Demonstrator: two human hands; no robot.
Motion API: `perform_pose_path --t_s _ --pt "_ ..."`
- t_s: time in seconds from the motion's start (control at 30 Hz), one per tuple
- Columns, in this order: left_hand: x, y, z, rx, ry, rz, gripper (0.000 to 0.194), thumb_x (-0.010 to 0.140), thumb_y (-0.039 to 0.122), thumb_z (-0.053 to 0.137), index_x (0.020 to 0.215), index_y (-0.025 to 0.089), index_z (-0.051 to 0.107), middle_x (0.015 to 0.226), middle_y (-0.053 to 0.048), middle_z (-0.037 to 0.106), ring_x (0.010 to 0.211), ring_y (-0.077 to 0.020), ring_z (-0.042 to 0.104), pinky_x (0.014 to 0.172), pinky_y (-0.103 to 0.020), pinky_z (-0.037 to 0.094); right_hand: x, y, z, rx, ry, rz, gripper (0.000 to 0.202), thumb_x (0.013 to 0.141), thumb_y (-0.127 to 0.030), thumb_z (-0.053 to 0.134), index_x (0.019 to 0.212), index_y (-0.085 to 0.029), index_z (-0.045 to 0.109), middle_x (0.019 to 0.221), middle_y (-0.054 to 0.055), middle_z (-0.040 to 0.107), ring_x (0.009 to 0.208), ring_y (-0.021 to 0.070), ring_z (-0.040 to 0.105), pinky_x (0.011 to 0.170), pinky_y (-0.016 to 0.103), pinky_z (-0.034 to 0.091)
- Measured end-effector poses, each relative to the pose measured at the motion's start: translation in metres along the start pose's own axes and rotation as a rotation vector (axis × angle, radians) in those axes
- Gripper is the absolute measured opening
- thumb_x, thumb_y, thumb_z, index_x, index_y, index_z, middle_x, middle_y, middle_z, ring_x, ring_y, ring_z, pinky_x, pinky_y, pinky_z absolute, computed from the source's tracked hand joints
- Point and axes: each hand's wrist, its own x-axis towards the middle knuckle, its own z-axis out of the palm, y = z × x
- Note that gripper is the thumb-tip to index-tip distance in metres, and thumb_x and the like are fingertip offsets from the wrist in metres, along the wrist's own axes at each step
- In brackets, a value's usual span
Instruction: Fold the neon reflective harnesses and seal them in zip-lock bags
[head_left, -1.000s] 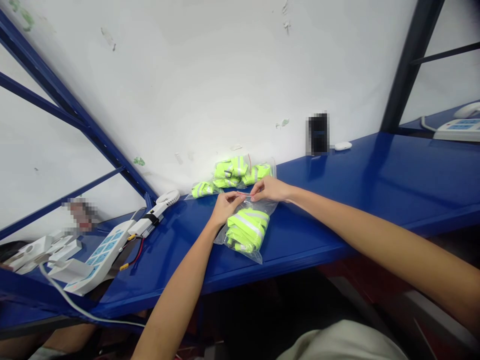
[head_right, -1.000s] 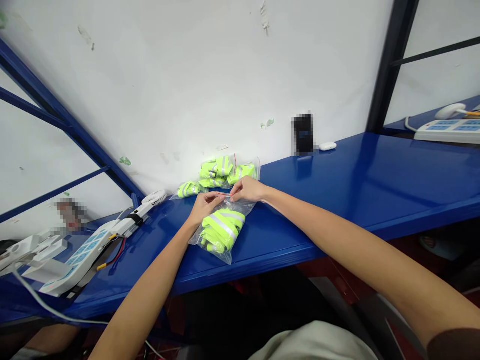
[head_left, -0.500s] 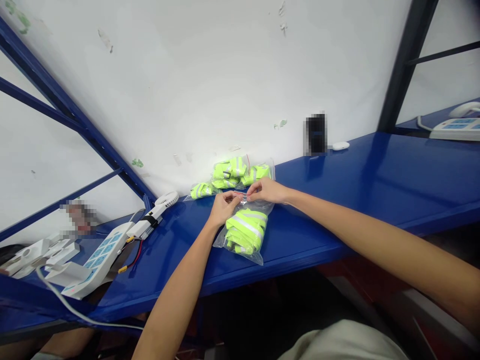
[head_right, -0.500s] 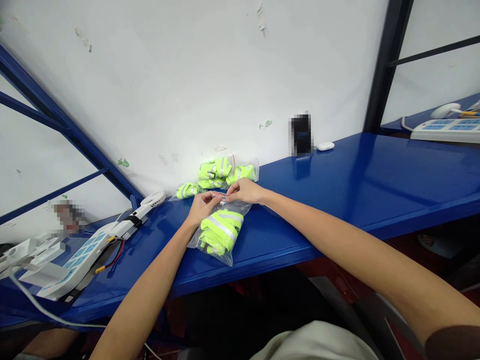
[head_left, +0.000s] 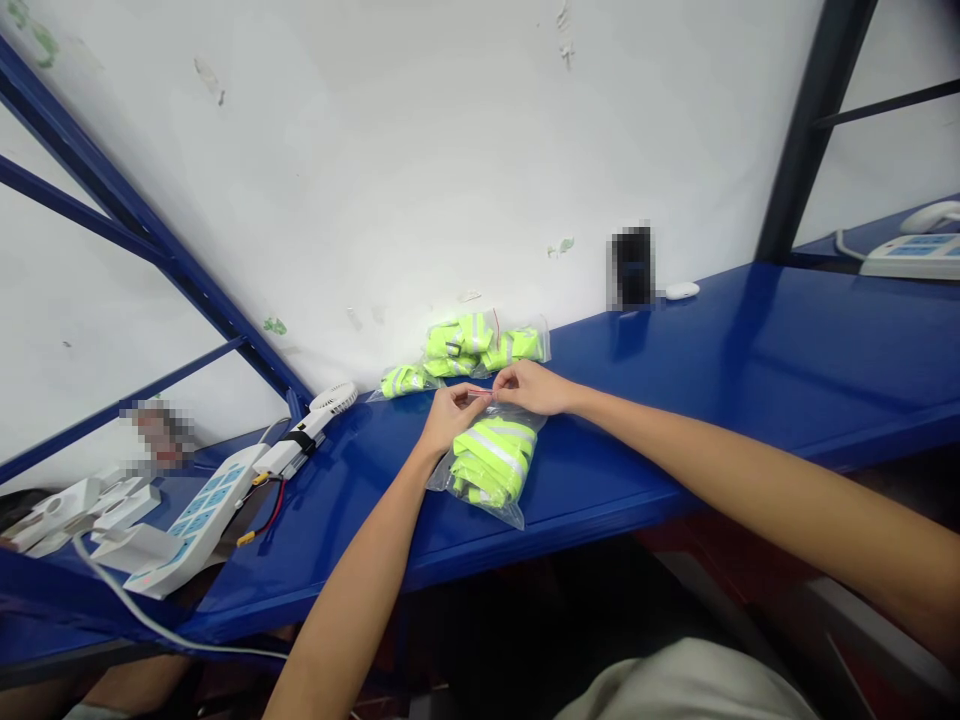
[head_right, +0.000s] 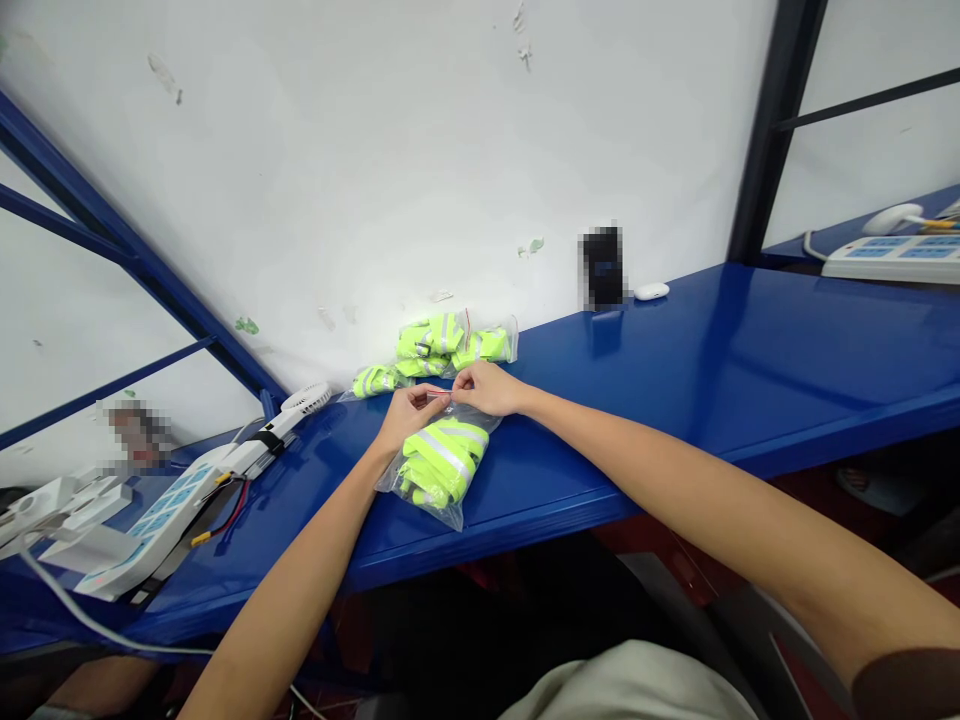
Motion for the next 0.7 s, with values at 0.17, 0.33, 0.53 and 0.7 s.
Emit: perform_pose_path --t_s 0.17,0.33,0.53,0.7 --pt "-0.003 0.003 0.002 -0.010 -0.053 -0.012 0.031 0.074 0.042 0.076 0.084 0.013 0.070 0.078 -0.006 0.071 0.069 -0.0159 0.062 0.065 -0.027 0.045 -0.003 0.001 -0.001 -0.061 -0.079 -0.056 0.024 0.082 -0.030 0.053 0.081 -0.012 0.069 0.073 0.003 0.064 0.064 0.0127 0.050 0.061 0.025 0.036" --pt "0.004 -0.007 0.000 -0.172 -0.039 -0.127 0.026 0.066 0.037 0.081 0.075 0.015 0.071 0.068 -0.002 0.069 0.063 -0.0142 0.059 0.062 -0.026 0.043 0.000 0.001 -0.001 -0.111 -0.142 -0.045 0.026 0.084 -0.031 0.048 0.073 -0.014 0.064 0.067 0.002 0.059 0.061 0.0122 0.046 0.058 0.026 0.033" --pt "0.014 -0.024 -0.009 -0.212 -0.028 -0.179 0.028 0.064 0.040 0.081 0.074 0.015 0.075 0.064 -0.002 0.068 0.058 -0.0134 0.056 0.059 -0.027 0.042 -0.029 -0.001 -0.023 -0.037 -0.173 0.115 0.026 0.085 -0.039 0.051 0.072 -0.018 0.059 0.058 0.000 0.057 0.050 0.0121 0.050 0.053 0.026 0.035" --pt "0.015 -0.039 -0.037 -0.272 0.317 -0.137 0.031 0.058 0.043 0.082 0.068 0.017 0.070 0.065 -0.001 0.067 0.060 -0.0131 0.056 0.061 -0.026 0.043 -0.152 0.035 -0.098 -0.029 0.030 0.401 0.049 0.086 -0.059 0.048 0.058 -0.020 0.054 0.056 0.007 0.057 0.049 0.0116 0.050 0.056 0.032 0.039"
